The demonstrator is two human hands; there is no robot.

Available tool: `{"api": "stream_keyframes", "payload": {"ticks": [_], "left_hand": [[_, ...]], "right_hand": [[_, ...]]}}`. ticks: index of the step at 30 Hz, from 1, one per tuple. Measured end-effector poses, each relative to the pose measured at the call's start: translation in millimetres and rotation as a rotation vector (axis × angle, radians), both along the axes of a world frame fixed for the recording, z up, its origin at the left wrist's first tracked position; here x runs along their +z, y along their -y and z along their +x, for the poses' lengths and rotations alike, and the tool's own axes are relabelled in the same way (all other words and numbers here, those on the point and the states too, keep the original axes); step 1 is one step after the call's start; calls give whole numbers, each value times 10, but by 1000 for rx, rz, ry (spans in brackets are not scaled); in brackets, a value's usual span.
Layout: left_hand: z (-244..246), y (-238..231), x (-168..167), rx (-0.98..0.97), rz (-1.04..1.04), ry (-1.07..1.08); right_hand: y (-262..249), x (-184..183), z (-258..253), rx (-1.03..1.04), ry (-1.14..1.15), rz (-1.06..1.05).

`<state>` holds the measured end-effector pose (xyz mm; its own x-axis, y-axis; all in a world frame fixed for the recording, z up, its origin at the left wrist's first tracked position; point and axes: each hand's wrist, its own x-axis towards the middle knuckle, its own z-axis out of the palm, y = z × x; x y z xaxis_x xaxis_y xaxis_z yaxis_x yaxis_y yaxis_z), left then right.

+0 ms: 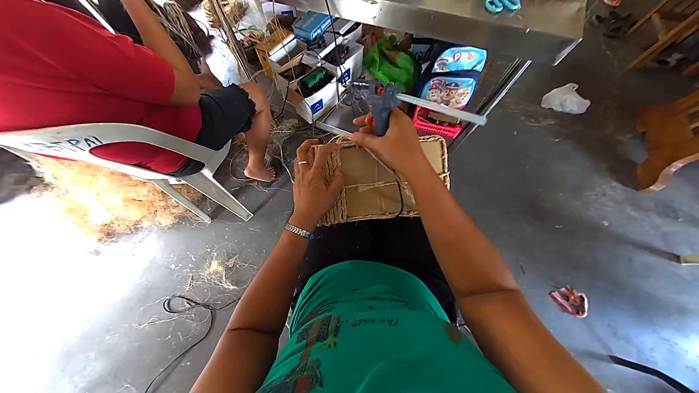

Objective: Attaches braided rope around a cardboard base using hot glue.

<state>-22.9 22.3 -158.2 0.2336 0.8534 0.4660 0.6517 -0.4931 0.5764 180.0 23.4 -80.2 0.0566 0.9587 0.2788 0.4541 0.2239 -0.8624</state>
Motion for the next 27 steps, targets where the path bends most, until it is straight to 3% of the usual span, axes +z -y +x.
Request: {"api": "stream_keyframes", "payload": {"ticks": [7, 11, 15, 19, 27], "left_hand": [[24, 73, -48, 19, 45, -15], [29, 92, -56, 31, 53, -3], [30, 83, -8, -6, 23, 9], [22, 92, 47, -73, 16, 55], [6, 117, 15, -64, 50, 52]], "right_hand": [[688, -330, 37, -162, -1, 217], [1159, -270, 158, -194, 114, 346], [1352, -137, 195, -51, 16, 137], [1246, -224, 186, -1, 41, -97], [916, -340, 128, -15, 157, -48]]}}
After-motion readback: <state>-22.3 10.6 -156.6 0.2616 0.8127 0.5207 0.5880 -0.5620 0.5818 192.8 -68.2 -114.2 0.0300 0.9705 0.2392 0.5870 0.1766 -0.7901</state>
